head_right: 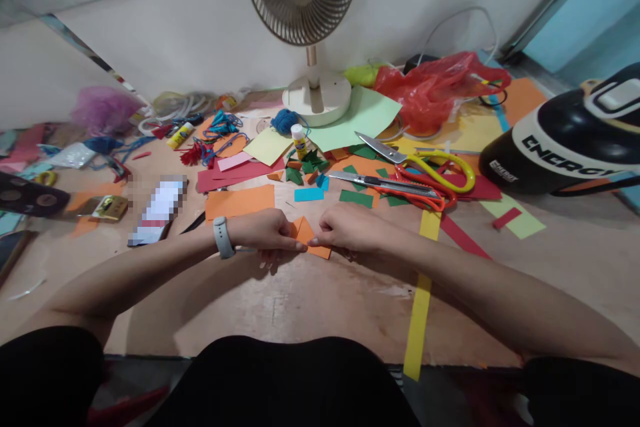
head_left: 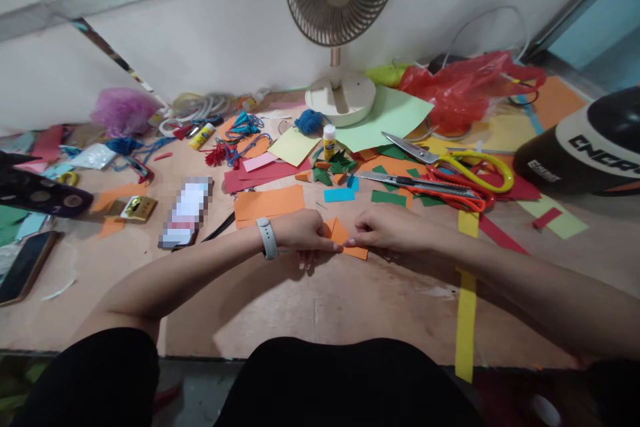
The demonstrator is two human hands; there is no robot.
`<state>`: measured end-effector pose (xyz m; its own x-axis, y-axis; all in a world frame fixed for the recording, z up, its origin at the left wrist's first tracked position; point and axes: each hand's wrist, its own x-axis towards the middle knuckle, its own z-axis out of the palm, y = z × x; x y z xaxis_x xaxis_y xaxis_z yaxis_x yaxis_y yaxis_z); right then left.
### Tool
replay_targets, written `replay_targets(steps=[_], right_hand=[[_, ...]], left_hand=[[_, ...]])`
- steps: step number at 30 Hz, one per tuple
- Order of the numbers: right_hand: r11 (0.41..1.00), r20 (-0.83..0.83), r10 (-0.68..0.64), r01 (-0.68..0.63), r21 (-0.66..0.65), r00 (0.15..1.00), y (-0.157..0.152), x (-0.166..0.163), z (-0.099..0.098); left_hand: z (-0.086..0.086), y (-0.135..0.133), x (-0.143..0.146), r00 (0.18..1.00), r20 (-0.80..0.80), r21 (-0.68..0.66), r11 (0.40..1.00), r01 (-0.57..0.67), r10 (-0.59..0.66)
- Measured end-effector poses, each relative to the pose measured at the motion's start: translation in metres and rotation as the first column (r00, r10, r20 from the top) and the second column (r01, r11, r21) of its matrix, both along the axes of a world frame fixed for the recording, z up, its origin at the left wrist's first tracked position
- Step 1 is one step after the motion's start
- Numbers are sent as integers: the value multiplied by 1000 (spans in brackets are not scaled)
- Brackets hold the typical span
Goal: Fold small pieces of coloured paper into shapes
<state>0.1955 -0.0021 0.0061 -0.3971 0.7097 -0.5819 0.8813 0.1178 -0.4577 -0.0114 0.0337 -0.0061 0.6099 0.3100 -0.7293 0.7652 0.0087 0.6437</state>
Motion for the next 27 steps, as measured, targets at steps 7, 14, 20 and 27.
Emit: replay_targets(steps=[7,14,20,27], right_hand=[[1000,1,-8,8,2,1000,-1,-2,3],[995,1,24,-24,101,1000,0,1,-9],[990,-12,45,-43,135,999,2,0,-12],[915,-225,157,-56,400,961,4,-11,-1]], left_hand=[[0,5,-6,999,-36,-150,988,-41,36],[2,2,-16,996,-64,-159,984,-75,66],[13,-10,-41,989,79,33,991,-128,125],[-10,-44,-48,851,485,789,521,-326,-203]])
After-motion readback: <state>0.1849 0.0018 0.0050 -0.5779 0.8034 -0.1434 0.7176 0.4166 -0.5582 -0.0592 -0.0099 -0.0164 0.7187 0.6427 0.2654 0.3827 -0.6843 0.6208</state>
